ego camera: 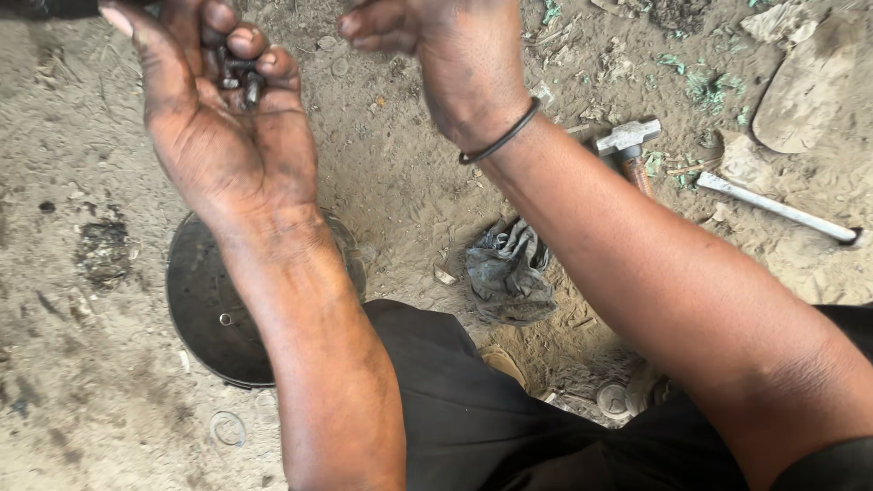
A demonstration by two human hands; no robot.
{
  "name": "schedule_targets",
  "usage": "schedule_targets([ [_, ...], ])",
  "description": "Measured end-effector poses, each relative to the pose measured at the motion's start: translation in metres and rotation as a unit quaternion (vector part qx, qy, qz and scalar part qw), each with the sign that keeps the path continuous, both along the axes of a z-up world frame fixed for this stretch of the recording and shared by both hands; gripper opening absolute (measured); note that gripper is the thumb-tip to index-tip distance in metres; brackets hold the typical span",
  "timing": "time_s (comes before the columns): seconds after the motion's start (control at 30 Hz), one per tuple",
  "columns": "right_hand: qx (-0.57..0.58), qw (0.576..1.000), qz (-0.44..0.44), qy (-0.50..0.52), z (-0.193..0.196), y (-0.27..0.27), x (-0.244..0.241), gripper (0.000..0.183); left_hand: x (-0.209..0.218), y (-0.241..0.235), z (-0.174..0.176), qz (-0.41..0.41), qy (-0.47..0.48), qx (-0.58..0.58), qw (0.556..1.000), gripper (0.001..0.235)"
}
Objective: The person cleans a circular metal part with a rag, then places it onto a larger mechanical assembly. They insert and tighten several bolts by hand to secure the part in place.
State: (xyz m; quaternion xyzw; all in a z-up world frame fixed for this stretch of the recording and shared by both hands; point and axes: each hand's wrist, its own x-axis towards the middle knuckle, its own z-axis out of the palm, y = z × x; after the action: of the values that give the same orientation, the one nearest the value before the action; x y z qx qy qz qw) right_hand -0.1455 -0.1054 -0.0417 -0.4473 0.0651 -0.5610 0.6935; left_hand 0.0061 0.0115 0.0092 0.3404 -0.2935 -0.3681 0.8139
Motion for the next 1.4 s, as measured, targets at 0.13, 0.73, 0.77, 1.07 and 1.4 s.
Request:
schedule_targets([
  [0.13,0.014,0.994,0.099,-0.043,0.004,0.008,-0.005,0.023,-0.003,0.0,0.002,0.017,-0.019,0.013,1.0,0.057],
  [0.73,0.026,0.998,0.049,0.004,0.019,0.041,0.023,0.01,-0.016,0.001,0.013,0.035,-0.065,0.028,0.997,0.053],
  [0.77,0.009,0.999,0.037,-0.025,0.021,0.042,0.026,0.007,-0.016,0.001,0.013,0.036,-0.064,0.024,0.997,0.051],
  [1.07,-0.071,0.986,-0.148,0.036,0.036,0.052,0.055,0.012,-0.008,0.002,0.006,0.024,-0.004,0.005,1.0,0.031],
  [1.4,-0.099,0.981,-0.164,0.028,0.001,0.04,0.063,0.015,-0.006,0.001,0.006,0.004,0.058,-0.032,0.998,0.016],
])
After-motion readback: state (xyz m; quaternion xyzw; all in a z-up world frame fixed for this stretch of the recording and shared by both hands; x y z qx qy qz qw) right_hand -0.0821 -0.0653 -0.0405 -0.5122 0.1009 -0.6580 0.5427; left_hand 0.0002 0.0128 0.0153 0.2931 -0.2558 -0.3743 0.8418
